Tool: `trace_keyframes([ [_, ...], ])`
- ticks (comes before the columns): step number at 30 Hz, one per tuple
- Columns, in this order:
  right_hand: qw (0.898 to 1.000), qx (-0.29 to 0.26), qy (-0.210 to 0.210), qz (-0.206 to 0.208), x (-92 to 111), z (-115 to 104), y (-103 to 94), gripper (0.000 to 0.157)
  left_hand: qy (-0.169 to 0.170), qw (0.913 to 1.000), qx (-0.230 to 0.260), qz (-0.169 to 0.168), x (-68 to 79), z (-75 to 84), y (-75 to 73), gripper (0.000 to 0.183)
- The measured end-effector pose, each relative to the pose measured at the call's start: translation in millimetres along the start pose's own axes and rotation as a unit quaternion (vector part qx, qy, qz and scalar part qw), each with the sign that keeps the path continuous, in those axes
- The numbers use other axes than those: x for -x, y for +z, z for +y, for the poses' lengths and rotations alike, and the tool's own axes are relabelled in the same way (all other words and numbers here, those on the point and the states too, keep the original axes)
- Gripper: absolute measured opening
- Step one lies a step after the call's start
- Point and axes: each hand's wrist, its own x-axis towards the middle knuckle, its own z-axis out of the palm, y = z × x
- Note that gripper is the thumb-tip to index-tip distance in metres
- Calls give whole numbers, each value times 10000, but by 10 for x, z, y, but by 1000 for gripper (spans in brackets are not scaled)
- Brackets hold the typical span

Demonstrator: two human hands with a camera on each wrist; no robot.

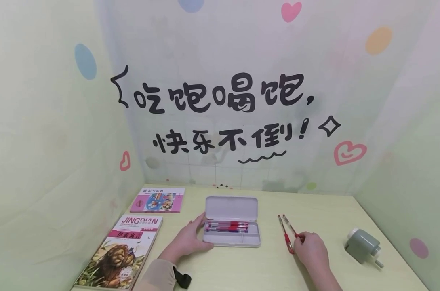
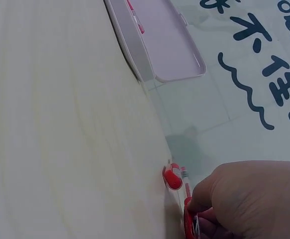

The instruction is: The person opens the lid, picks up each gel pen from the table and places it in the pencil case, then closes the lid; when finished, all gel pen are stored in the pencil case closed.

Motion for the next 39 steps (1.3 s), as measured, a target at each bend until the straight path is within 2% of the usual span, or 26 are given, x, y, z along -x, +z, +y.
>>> trace_keyframes([
  [6, 9989, 174, -226, 372, 2, -38, 29, 31, 3, 10000, 39, 42, -1, -12, 9, 130],
  [11, 9976, 259, -516, 380, 33, -169, 26, 27, 30, 10000, 39, 35, 15, 17, 6, 130],
  [18, 9905, 160, -1289, 452, 83, -433, 124, 19, 99, 9999, 60, 32, 16, 33, 13, 129],
  [22, 9835, 176, -1720, 538, 88, -654, 260, 14, 59, 10000, 43, 53, 16, 26, 10, 130],
  [26, 9744, 424, -2121, 616, 80, -898, 459, 11, -47, 10000, 8, 83, 19, 5, 6, 130],
  [31, 9667, 871, -2345, 542, 79, -1189, 682, 8, -43, 10000, 28, 60, 18, -8, 1, 129],
  [39, 9566, 1291, -2577, 418, 89, -1503, 880, 7, 5, 9999, 102, 40, 13, -12, -1, 128],
])
